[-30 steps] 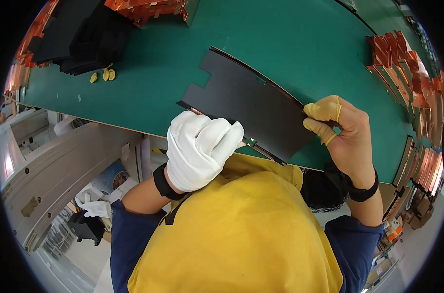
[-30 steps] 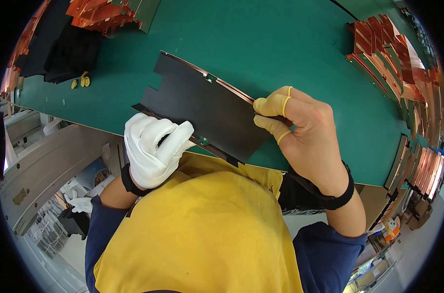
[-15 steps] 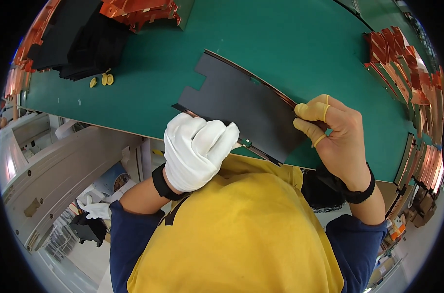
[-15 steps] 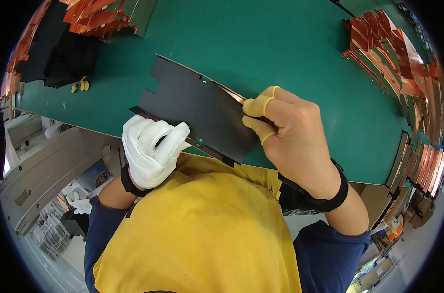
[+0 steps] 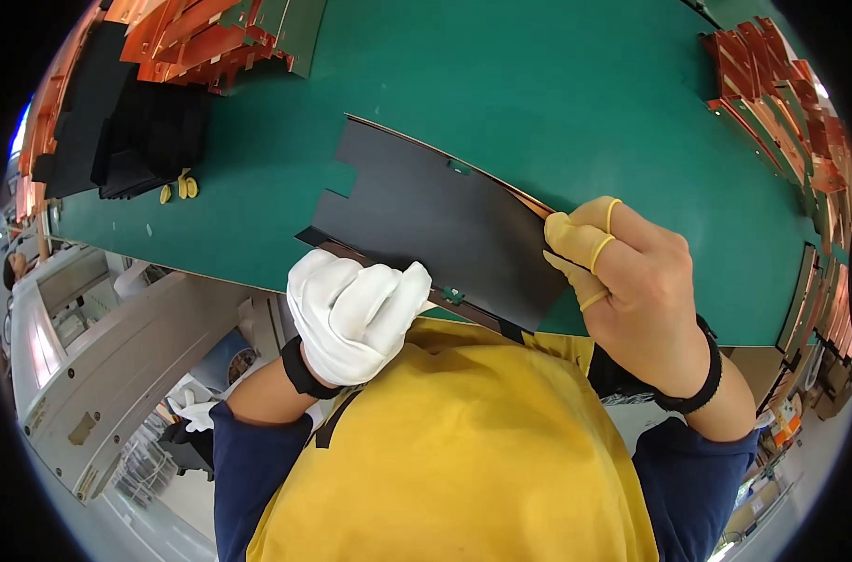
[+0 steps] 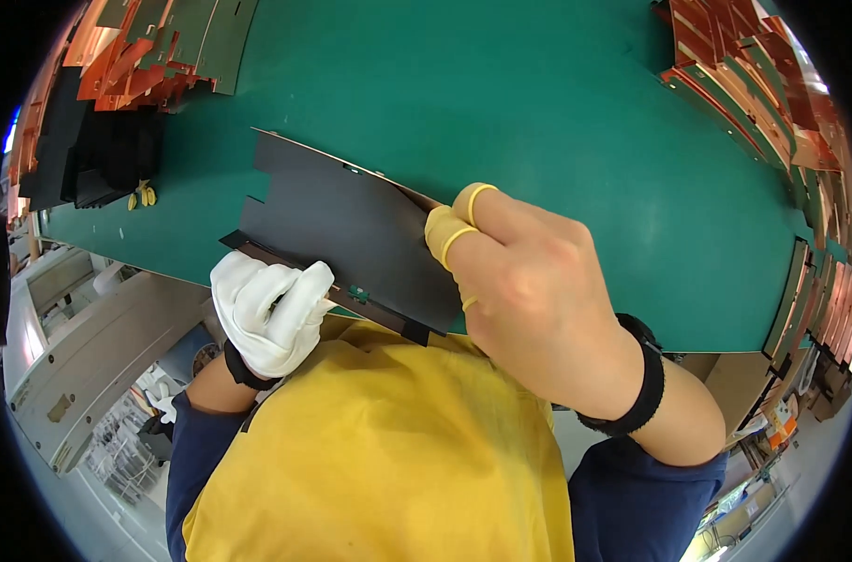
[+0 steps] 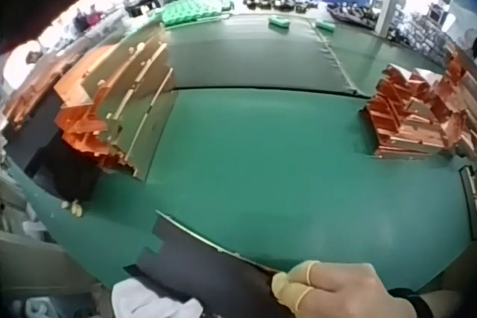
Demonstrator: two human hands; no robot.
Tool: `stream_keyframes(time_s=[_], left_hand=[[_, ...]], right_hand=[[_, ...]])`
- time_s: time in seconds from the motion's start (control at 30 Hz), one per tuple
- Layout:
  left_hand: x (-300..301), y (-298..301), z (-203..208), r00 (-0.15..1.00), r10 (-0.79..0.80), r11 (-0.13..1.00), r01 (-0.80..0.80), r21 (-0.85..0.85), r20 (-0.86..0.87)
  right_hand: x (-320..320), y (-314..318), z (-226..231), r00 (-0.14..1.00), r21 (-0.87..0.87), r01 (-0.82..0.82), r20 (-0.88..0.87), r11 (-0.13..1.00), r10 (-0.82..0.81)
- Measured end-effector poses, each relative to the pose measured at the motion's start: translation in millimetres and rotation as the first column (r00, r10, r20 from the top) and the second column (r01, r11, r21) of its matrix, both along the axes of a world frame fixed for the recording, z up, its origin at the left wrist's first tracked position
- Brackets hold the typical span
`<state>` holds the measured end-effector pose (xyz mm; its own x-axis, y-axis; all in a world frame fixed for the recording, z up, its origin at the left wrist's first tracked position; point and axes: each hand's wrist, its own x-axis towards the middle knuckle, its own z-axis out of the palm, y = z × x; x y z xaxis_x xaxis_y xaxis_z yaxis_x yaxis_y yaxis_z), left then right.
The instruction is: Applying adhesive insulation film to copper plates using a pressing tool on an industrial assembly line.
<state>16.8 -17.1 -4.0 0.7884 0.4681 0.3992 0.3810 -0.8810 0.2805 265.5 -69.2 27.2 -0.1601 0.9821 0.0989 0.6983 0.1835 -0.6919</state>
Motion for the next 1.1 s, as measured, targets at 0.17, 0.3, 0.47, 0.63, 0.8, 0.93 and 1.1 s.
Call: stream_keyframes(time_s=[0.17, 0.3, 0.47, 0.63, 0.8, 0.93, 1.1], left_hand=[[3, 2, 4, 1.0, 0.012, 0.998, -0.01, 0.059, -0.022], [2, 1, 6, 0.999, 0.029, 0.995, -0.026, 0.094, -0.034], [0, 0, 3, 1.0, 0.027, 0.988, -0.027, 0.152, -0.001], [0, -2, -1, 0.999, 0.033, 0.991, -0.036, 0.13, 0.025], [7, 3, 13, 1.0, 0.027, 0.999, -0.027, -0.038, -0.013], [10, 3, 27, 0.976, -0.002, 0.992, -0.025, -0.121, -0.218], [8, 6, 20, 0.985, -0.046, 0.998, 0.037, -0.058, -0.167]], right_hand=[[-1, -3, 1, 0.996, 0.069, -0.018, 0.084, 0.997, 0.012], [-1, -3, 1, 0.993, 0.085, -0.06, 0.105, 0.995, 0.051], [-2, -1, -3, 0.987, 0.148, -0.1, 0.138, 0.984, 0.079], [-4, 0, -4, 0.97, 0.188, -0.155, 0.215, 0.97, 0.114], [-10, -7, -3, 0.943, 0.236, -0.161, 0.322, 0.958, 0.079], [-18, -17, 2, 0.842, 0.306, -0.157, 0.539, 0.939, -0.035], [-14, -18, 2, 0.751, 0.282, -0.15, 0.656, 0.948, -0.076]])
